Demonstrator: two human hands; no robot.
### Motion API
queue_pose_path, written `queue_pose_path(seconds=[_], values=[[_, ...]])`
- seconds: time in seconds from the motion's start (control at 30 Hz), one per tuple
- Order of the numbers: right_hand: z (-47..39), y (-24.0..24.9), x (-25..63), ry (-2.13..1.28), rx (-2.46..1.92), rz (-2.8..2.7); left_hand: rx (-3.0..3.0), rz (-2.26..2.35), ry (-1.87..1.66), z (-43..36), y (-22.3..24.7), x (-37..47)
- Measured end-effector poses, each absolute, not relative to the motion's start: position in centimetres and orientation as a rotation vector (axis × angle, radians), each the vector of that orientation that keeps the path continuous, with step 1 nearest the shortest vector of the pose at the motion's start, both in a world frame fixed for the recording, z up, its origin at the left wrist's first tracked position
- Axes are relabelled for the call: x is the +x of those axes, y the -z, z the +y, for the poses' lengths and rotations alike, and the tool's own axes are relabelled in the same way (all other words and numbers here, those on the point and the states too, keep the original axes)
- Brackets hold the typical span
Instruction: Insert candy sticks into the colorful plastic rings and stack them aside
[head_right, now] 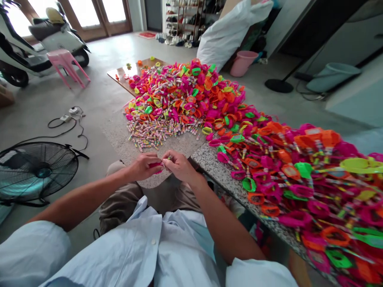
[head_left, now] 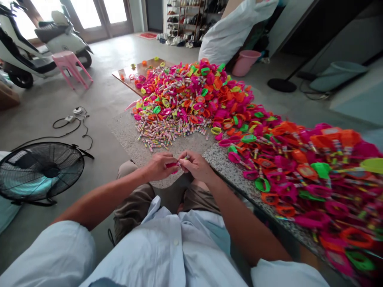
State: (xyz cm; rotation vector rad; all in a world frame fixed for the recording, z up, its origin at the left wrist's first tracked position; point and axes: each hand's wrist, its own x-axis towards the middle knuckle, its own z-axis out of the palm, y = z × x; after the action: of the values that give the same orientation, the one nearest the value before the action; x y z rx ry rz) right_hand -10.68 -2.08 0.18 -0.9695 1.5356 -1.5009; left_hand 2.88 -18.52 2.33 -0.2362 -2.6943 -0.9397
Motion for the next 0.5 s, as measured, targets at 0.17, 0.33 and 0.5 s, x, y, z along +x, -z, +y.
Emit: queue_pose_path(seconds=[0.17,0.33,0.5], values=[[-1.6,1.2,-10.8,1.562,-1.0,1.561,-0.208,-2.704,0.941,-18.0,-1.7,2.7],[-1.2,1.7,-10.8,1.554,-0.998,1.631,-0.172,-2.768,0.887,-18.1,-1.3,2.5],[-1.3,1.6,-10.7,1.598,-0.953,1.639,-0.161,-2.788,0.93,-18.2,-1.3,2.1]])
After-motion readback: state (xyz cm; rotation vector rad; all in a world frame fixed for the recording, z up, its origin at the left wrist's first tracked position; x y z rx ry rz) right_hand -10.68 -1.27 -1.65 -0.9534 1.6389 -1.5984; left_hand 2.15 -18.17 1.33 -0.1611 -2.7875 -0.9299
